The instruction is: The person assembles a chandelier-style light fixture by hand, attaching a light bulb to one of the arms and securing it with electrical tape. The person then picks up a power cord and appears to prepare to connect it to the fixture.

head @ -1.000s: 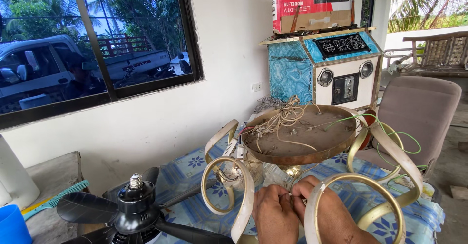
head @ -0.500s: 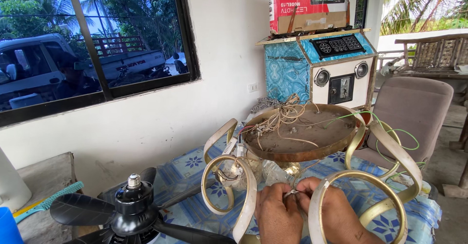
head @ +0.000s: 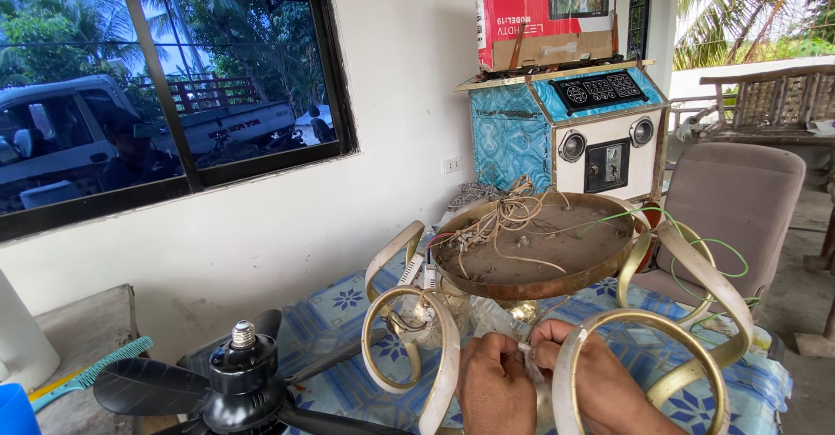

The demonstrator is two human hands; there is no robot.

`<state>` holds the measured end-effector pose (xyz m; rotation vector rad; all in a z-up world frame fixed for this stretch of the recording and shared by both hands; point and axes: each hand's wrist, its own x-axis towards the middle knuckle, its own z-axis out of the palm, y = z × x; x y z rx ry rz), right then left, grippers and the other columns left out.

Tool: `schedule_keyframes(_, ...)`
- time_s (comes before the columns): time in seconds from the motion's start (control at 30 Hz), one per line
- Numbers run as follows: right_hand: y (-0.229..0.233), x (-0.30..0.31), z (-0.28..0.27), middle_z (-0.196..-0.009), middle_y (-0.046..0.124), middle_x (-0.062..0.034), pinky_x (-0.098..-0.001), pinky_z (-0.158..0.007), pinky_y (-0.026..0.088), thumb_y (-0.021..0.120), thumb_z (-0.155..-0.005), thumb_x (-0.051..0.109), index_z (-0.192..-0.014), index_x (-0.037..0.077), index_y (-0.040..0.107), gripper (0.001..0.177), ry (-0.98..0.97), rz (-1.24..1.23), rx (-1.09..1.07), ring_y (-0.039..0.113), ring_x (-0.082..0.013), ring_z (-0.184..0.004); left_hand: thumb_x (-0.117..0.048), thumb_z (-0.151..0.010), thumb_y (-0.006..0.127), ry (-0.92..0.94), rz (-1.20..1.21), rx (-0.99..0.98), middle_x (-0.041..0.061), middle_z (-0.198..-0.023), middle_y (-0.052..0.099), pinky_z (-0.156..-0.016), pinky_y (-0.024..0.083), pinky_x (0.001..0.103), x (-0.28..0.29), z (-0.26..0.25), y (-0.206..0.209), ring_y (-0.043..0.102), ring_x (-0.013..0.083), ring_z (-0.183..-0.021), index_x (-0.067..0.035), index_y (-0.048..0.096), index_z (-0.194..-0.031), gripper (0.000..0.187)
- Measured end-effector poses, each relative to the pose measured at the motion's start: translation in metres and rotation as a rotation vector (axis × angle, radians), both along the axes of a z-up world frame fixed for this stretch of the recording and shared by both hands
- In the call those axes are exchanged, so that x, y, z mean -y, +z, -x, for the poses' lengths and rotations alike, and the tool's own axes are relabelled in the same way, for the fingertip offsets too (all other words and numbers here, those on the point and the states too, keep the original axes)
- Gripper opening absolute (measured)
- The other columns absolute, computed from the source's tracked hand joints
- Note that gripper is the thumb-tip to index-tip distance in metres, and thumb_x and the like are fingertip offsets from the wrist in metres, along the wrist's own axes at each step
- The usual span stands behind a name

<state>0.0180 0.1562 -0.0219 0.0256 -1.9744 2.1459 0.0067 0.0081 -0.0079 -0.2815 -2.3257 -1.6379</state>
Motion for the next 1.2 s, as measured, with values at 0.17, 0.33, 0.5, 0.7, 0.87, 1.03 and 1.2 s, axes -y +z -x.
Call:
schedule_keyframes(0.17,-0.006,-0.002,0.004,-0.066,0.059,-0.0069,-0.0314,-0.05,0.042,0.069,-0.085,0.005,-0.091,-0.002,0.065,0.01,0.005,0.016,0.057,0.053,-0.0159,-0.056,-0.009,-0.089,0.064,-0.06,-0.068,0.207,0.006,-0.099,0.065,-0.082,0.059,0.035,0.002,0.005,0.0,0.074,0.0218,-0.09,-0.01,0.068,-0.096,0.008)
schedule_keyframes(0.33,-0.004,-0.007,-0.001,-0.085,0.068,0.0022,-0.0238,-0.06,0.053,0.075,-0.081,0.009,-0.092,0.009,0.069,0.013,-0.125,-0.724,-0.56,0.067,-0.0079,-0.072,-0.009,-0.086,0.068,-0.048,0.0,0.098,0.008,-0.096,0.066,-0.08,0.057,0.036,0.002,0.008,-0.002,0.071,0.0225,-0.087,-0.007,0.07,-0.091,0.005)
schedule_keyframes(0.5,-0.012,-0.015,-0.001,-0.082,0.058,-0.0116,-0.0366,-0.061,0.049,0.074,-0.089,0.005,-0.093,0.003,0.064,0.011,-0.146,-0.481,-0.218,0.056,-0.0187,-0.071,-0.006,-0.083,0.07,-0.042,0.027,-0.019,0.009,-0.094,0.067,-0.079,0.055,0.037,-0.001,0.015,-0.015,0.069,0.0224,-0.086,-0.007,0.071,-0.092,0.009)
schedule_keyframes(0.7,-0.005,-0.016,0.006,-0.079,0.071,-0.0091,-0.0329,-0.067,0.056,0.065,-0.085,0.003,-0.093,-0.001,0.065,0.01,-0.097,0.159,-0.093,0.068,-0.0177,-0.072,-0.007,-0.087,0.068,-0.061,-0.172,0.128,0.009,-0.094,0.069,-0.079,0.058,0.033,0.0,0.028,-0.023,0.072,0.0201,-0.084,-0.006,0.069,-0.091,0.004)
schedule_keyframes(0.87,0.0,-0.009,-0.002,-0.076,0.07,-0.0063,-0.0299,-0.062,0.051,0.071,-0.092,0.017,-0.103,0.002,0.074,0.018,-0.08,-0.257,0.145,0.064,-0.0137,-0.067,-0.004,-0.084,0.067,-0.075,-0.077,0.002,0.008,-0.096,0.068,-0.079,0.057,0.033,0.0,0.022,-0.021,0.071,0.019,-0.086,-0.006,0.07,-0.095,0.012)
schedule_keyframes(1.03,0.003,0.0,-0.007,-0.075,0.074,-0.0004,-0.0262,-0.059,0.056,0.071,-0.089,0.019,-0.102,0.006,0.077,0.019,-0.123,-0.596,-0.04,0.067,-0.009,-0.064,-0.009,-0.091,0.065,-0.092,-0.047,0.097,0.008,-0.099,0.066,-0.08,0.057,0.034,0.009,0.011,-0.004,0.072,0.0193,-0.089,-0.005,0.069,-0.094,0.006)
schedule_keyframes(1.2,0.007,0.0,-0.008,-0.071,0.062,-0.009,-0.0333,-0.053,0.046,0.067,-0.098,0.02,-0.108,0.0,0.067,0.023,-0.099,-0.102,0.099,0.056,-0.0169,-0.058,-0.01,-0.09,0.064,-0.053,0.035,0.07,0.007,-0.102,0.065,-0.081,0.057,0.034,0.008,0.0,0.004,0.071,0.0199,-0.09,-0.008,0.07,-0.099,0.011)
